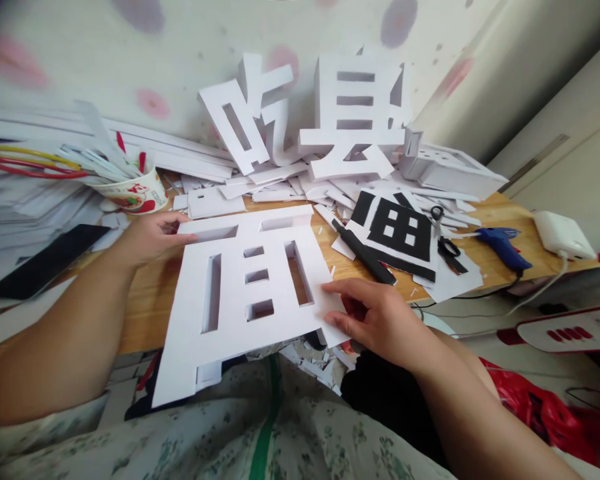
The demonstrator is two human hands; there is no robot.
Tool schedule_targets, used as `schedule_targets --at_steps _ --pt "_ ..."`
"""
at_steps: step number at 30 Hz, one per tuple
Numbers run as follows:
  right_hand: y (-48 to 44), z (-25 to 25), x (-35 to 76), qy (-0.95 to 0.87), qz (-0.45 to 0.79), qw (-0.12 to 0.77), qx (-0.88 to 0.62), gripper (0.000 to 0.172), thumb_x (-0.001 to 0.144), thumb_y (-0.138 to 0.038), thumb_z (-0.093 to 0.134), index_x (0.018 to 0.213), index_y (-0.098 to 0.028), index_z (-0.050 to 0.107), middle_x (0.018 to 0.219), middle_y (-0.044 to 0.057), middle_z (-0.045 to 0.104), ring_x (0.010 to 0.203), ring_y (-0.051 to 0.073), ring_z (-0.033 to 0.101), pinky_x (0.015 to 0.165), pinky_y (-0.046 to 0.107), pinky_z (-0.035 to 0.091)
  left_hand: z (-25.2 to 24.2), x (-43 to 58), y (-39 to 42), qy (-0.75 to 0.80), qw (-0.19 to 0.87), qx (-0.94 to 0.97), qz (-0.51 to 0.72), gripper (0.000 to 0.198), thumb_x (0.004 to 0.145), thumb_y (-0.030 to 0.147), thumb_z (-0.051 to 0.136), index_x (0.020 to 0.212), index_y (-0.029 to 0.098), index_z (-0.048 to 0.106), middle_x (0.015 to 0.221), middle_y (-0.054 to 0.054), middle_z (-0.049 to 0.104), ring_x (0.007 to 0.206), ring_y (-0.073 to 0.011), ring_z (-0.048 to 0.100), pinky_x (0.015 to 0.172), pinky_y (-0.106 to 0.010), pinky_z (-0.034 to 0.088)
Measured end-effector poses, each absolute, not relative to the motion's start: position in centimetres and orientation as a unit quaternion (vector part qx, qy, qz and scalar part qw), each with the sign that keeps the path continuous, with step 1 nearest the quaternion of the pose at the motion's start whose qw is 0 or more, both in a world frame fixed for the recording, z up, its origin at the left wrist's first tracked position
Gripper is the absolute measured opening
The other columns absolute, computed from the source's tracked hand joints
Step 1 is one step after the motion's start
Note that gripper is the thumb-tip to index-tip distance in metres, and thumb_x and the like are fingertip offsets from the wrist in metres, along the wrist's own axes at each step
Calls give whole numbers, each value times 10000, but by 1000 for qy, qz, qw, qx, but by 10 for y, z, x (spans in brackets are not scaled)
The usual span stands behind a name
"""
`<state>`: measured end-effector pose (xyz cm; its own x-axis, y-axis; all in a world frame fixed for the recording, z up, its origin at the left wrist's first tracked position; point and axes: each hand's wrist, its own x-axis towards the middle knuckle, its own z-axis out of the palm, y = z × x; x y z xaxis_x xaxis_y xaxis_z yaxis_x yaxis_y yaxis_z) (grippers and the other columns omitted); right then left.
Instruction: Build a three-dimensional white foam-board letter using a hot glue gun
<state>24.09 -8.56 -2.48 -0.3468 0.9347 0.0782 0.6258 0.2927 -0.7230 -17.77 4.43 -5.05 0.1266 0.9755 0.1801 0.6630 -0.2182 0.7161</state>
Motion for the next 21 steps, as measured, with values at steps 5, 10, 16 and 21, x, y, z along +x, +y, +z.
schedule_targets --at_steps 5,10,16,21 --pt "-87 -26 250 -826 281 230 -430 659 697 -413 802 1309 -297 588 1236 115 564 1008 269 613 722 314 564 -56 -182 47 581 226 710 327 425 631 483 763 870 145 668 804 -7 656 726 -154 576 686 -257 449" --pt "-88 -29 259 -859 219 195 -419 721 732 -447 778 1382 -333 486 1368 108 475 1185 317 566 812 351 587 -56 -179 46 574 230 709 339 391 605 456 778 838 162 669 758 -4 652 689 -163 583 623 -249 446" --pt "-90 -30 260 -860 206 193 -425 659 761 -438 753 1362 -335 504 1383 109 507 1198 338 580 761 342 621 -52 -175 43 581 232 703 339 374 601 429 775 825 150 666 752 -9 647 673 -160 573 605 -246 433" --pt "-89 -30 261 -864 186 199 -424 646 752 -444 759 1344 -346 520 1361 106 550 1182 337 601 738 335 635 -50 -176 42 569 236 709 344 379 610 434 766 841 150 669 781 -19 660 685 -170 591 614 -256 452"
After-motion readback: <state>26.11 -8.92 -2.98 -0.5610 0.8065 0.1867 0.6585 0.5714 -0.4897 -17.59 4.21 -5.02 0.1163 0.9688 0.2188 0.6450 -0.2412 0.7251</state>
